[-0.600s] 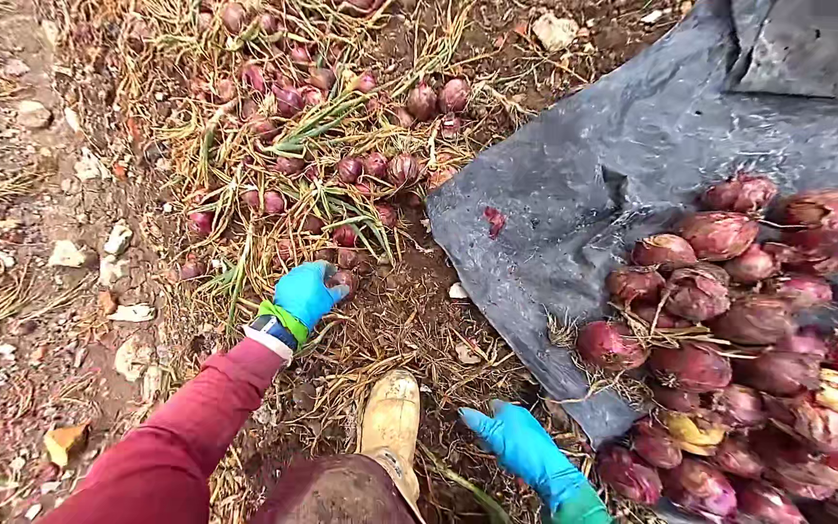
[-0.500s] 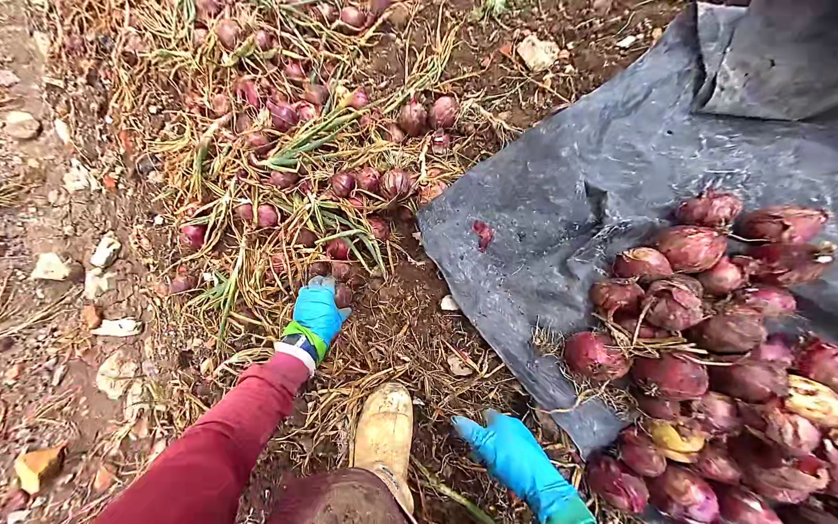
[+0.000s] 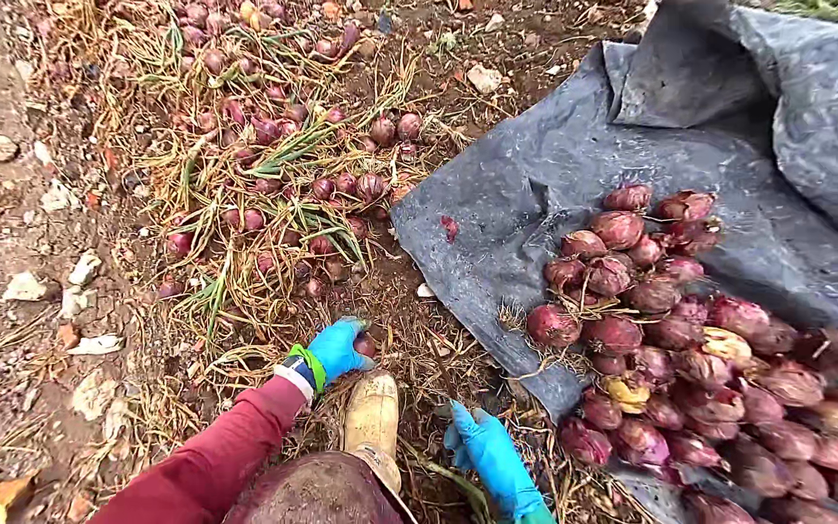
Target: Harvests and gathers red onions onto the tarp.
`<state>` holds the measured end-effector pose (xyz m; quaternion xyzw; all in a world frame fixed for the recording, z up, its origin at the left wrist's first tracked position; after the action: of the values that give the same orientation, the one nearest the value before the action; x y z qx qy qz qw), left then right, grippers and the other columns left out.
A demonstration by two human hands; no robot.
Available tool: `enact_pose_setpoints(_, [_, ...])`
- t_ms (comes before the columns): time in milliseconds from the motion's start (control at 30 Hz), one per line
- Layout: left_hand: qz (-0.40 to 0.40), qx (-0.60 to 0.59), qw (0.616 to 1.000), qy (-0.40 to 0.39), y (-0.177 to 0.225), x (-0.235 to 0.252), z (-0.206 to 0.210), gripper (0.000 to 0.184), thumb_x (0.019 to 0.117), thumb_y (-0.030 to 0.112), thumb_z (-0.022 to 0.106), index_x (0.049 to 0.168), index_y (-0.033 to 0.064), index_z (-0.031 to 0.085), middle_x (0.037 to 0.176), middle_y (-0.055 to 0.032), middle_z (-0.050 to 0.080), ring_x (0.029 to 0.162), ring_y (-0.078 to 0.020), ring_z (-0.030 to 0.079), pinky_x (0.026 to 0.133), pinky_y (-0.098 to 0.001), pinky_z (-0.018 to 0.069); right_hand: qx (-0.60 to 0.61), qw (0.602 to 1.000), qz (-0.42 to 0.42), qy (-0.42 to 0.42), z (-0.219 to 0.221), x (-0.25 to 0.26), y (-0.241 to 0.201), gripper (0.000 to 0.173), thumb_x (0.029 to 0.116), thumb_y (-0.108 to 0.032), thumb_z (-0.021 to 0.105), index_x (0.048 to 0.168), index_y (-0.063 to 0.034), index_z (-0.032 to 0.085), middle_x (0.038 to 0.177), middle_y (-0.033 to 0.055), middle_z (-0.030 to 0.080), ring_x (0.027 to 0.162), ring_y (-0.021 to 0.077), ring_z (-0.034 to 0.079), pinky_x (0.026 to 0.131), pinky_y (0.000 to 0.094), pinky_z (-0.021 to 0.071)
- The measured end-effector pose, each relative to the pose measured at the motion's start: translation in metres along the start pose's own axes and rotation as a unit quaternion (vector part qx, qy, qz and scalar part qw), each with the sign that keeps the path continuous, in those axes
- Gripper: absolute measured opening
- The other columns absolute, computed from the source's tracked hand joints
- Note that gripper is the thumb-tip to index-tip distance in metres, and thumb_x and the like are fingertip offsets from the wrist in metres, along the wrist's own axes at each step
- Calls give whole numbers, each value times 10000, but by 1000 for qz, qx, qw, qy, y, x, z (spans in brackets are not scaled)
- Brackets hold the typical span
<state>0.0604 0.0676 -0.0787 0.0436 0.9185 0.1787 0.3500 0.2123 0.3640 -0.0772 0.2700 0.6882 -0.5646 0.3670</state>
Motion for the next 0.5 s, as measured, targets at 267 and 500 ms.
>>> enact_pose_setpoints(267, [-87, -104, 989, -60, -48, -9, 27, 939, 579, 478, 947, 1391, 164, 596, 1259, -94, 688, 1162, -245, 670, 1019, -526, 555, 143, 988, -54, -7, 23, 14, 2, 638, 1083, -548, 311, 1220, -55, 692, 747, 130, 709, 561, 249, 667, 513, 393, 586])
enact_pose_setpoints(500, [54, -320, 943, -70, 52, -15, -43, 842, 641, 444, 945, 1364, 196, 592, 1102, -2, 759, 1001, -136, 743, 891, -411, 646, 234, 959, -149, -61, 36, 41, -59, 784, 992, -702, 379, 1144, 16, 654, 670, 97, 633, 520, 214, 623, 485, 373, 574])
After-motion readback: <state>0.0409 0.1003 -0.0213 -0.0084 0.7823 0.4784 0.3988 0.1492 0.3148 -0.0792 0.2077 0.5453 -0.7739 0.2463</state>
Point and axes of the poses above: each hand's wrist, its own x-axis towards the middle knuckle, its own z-axis out of the palm, y = z × x, the point moved 3 cm from there along x, towards the middle knuckle
